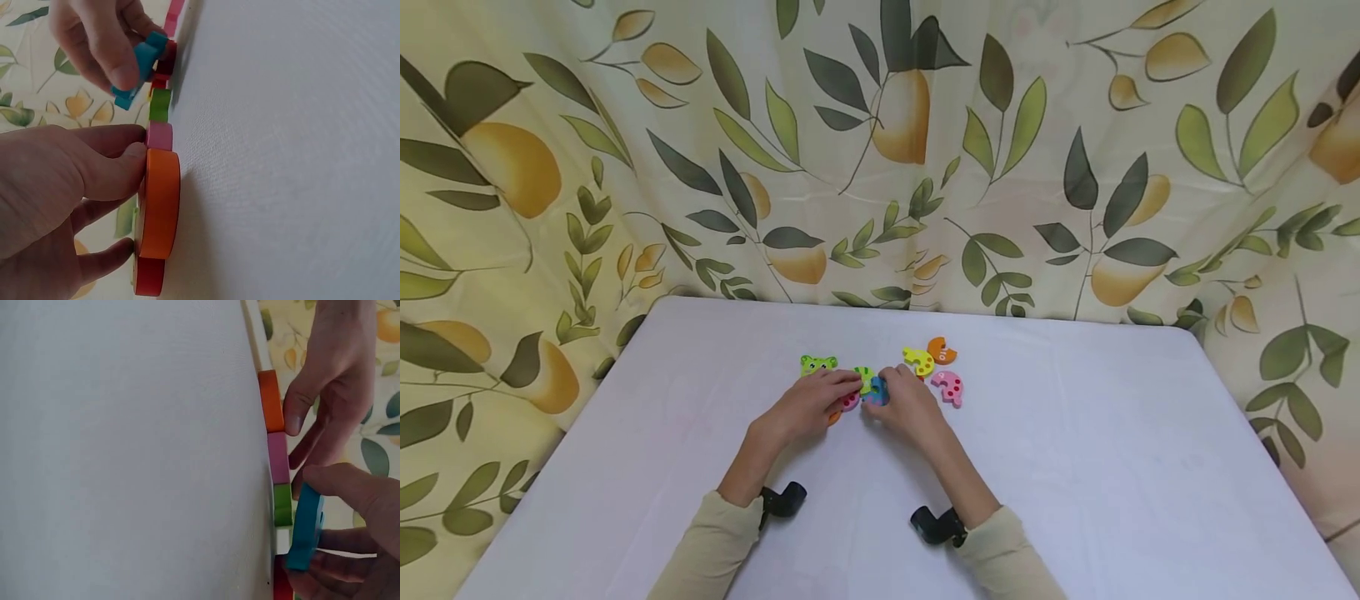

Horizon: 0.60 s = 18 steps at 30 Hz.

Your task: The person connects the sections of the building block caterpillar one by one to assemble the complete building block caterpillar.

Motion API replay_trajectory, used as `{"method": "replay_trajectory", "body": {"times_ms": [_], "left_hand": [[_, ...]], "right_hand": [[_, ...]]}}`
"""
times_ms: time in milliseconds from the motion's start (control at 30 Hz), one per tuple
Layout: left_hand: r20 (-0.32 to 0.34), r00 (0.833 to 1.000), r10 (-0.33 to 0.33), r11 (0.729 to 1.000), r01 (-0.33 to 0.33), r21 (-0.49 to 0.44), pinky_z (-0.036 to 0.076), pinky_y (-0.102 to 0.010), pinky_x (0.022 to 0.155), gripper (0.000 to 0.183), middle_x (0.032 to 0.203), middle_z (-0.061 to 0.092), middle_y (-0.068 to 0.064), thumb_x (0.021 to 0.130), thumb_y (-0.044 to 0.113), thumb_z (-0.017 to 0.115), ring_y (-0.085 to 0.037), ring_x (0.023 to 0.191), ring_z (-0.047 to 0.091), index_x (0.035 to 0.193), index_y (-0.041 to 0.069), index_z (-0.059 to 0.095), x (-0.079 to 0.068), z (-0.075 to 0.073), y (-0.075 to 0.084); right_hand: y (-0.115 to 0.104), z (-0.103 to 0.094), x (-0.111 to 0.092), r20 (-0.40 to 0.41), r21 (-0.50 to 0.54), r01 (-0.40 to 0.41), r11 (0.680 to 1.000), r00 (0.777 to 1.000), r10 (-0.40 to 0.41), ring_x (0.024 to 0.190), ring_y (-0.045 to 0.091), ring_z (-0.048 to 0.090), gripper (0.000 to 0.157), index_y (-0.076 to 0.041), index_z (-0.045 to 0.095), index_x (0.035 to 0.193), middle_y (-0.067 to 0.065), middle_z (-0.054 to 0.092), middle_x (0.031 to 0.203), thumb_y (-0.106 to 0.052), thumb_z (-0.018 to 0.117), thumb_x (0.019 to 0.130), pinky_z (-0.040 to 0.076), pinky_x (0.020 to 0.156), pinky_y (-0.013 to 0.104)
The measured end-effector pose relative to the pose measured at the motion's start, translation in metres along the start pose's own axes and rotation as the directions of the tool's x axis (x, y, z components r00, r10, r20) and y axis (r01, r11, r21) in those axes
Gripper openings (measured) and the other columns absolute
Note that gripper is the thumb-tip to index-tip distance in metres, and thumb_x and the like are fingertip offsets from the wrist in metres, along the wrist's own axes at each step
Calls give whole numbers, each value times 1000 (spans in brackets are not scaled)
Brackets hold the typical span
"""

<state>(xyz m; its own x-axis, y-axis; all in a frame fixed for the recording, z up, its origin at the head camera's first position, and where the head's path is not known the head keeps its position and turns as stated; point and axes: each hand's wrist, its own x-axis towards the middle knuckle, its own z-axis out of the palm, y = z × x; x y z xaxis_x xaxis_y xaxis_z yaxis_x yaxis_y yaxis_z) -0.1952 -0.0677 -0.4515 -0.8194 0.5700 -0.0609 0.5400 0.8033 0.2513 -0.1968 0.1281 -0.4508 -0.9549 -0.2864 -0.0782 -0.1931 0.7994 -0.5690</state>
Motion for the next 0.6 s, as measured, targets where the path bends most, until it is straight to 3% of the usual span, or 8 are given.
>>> {"method": "replay_trajectory", "body": {"times_ms": [133,333,600], "left_hand": [[-3,1000,-7,1000,7,-2,42,-44,109,52,148,47,1,92,8,63,-23,131,46,142,16,50,-1,0,0],[-3,1000,-12,1000,12,-3,39,-44,111,52,148,47,1,92,7,63,-23,133,46,142,16,51,-1,0,-1],[-23,1000,3,1000,-3,-13,42,-45,108,50,147,49,1,92,5,62,-23,130,47,140,15,52,1,2,-2]], "right_hand": [[-5,1,1,-12,-79,-52,996,999,52,90,21,55,61,-1,59,126,14,60,113,-36,78,80,55,80,34],[-10,6,3,-25,-77,-57,995,998,55,91,21,56,60,-1,61,124,15,62,113,-37,79,79,55,81,33],[-12,11,6,-90,-99,-111,989,991,102,82,21,54,61,-1,64,121,17,60,107,-41,80,77,49,65,25]]}}
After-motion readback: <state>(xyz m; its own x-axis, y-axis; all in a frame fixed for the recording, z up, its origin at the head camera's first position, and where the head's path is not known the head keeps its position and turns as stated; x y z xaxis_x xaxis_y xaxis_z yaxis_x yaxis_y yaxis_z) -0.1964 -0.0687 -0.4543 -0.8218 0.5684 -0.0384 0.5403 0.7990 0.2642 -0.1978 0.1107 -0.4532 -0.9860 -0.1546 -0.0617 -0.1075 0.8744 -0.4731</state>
